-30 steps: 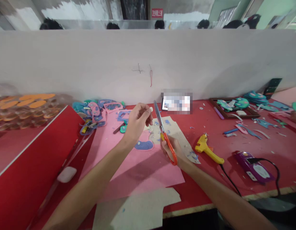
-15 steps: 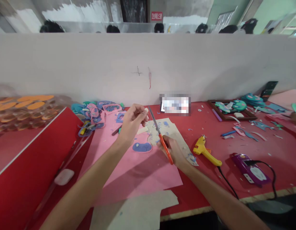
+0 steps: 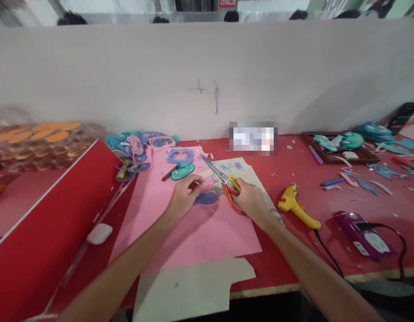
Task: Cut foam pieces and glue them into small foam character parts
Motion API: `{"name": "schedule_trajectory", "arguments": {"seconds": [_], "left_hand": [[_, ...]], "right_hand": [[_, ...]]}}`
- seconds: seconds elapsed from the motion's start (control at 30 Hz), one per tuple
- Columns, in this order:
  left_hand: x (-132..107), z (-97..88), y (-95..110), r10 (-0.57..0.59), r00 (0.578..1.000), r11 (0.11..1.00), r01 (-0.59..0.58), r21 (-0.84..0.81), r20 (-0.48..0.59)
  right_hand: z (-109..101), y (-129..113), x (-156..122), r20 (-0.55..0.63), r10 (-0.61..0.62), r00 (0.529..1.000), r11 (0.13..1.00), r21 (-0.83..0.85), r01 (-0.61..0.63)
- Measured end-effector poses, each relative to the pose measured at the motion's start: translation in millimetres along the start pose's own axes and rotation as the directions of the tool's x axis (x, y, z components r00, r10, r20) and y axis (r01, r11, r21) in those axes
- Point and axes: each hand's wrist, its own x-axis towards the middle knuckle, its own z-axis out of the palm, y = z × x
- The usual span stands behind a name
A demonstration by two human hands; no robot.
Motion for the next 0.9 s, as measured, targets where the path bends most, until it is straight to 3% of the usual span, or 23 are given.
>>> {"name": "schedule_trajectory", "arguments": {"seconds": [0.17,0.37,0.63,0.77,0.9], "left_hand": [[-9,5.2,3,-0.009,0.999,0.997,0.005,0.074,0.052],[-9,11.6,1,0.065,0.991,0.955,-0.095,0.279,0.118],[-9,21.2,-7,0.099,0.983,0.892,-0.158,0.424,0.158],[-8,20.6,-9,0.078,0.99,0.921,-0.115,0.373,0.114],[-2,2.4,-16,0.088,0.996,0.97,-0.087,0.227,0.007]], "right_hand": [[2,-3,-2,0.013,-0.025,1.0,0.999,-0.028,0.026],[0,-4,-2,0.004,-0.038,0.999,0.998,-0.059,0.038],[-3,-7,-3,0.027,-0.062,0.998,0.997,-0.044,0.063],[-3,-7,-3,0.038,-0.071,0.997,0.996,-0.052,0.073],[-2,-6,-3,0.055,-0.056,0.997,0.996,-0.072,0.06]]}}
